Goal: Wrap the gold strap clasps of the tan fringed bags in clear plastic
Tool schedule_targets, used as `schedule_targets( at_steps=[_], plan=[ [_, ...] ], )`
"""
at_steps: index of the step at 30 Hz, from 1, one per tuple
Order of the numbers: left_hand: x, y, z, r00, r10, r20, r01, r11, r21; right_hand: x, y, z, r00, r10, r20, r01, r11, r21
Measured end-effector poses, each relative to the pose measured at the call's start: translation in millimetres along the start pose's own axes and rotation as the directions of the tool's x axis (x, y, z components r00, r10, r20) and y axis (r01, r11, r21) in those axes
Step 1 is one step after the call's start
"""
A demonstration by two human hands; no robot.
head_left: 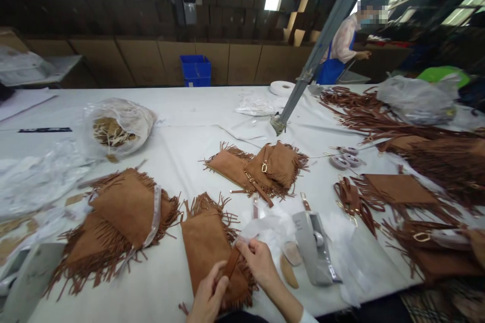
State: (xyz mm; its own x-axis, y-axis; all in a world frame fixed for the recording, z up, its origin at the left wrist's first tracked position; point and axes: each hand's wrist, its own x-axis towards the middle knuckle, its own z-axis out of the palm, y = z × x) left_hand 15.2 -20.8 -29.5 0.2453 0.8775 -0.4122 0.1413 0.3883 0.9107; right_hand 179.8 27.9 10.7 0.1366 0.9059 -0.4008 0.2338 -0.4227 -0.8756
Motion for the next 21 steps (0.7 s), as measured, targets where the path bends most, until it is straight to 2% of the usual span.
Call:
schedule_targets(
  at_steps=[5, 9, 12, 15, 18, 21],
  plan=[
    [11.7, 18.0, 8.7, 0.999, -0.004, -0.051, -0.006, 0.979, -0.205, -10.0, 17.2, 12.5, 0.997, -0.074, -0.011, 0.071, 0.981, -0.178],
    [15.5, 19.9, 2.9, 0.992, 0.005, -0.127, -0.036, 0.969, -0.246, -12.6, 23.1, 11.9, 0.997, -0.027, 0.068, 0.032, 0.997, -0.075],
    [14.3, 15.3, 0.4, 0.991, 0.030, -0.133, -0.054, 0.982, -0.179, -15.1, 18.9, 7.5, 0.993, 0.027, 0.116, -0.038, 0.995, 0.093],
    [11.7, 12.0, 1.6, 0.987, 0.054, -0.148, -0.060, 0.997, -0.038, -19.0, 10.9, 6.1, 0.992, 0.055, 0.117, -0.081, 0.970, 0.230],
    [9.5, 13.3, 3.7, 0.978, 0.088, -0.190, -0.070, 0.992, 0.102, -20.7, 6.1, 9.6, 0.995, 0.067, 0.068, -0.085, 0.944, 0.318],
    [8.1, 18.5, 5.1, 0.964, 0.127, -0.232, -0.081, 0.977, 0.196, -19.6, 6.8, 14.6, 0.998, 0.059, 0.006, -0.058, 0.942, 0.330]
  ],
)
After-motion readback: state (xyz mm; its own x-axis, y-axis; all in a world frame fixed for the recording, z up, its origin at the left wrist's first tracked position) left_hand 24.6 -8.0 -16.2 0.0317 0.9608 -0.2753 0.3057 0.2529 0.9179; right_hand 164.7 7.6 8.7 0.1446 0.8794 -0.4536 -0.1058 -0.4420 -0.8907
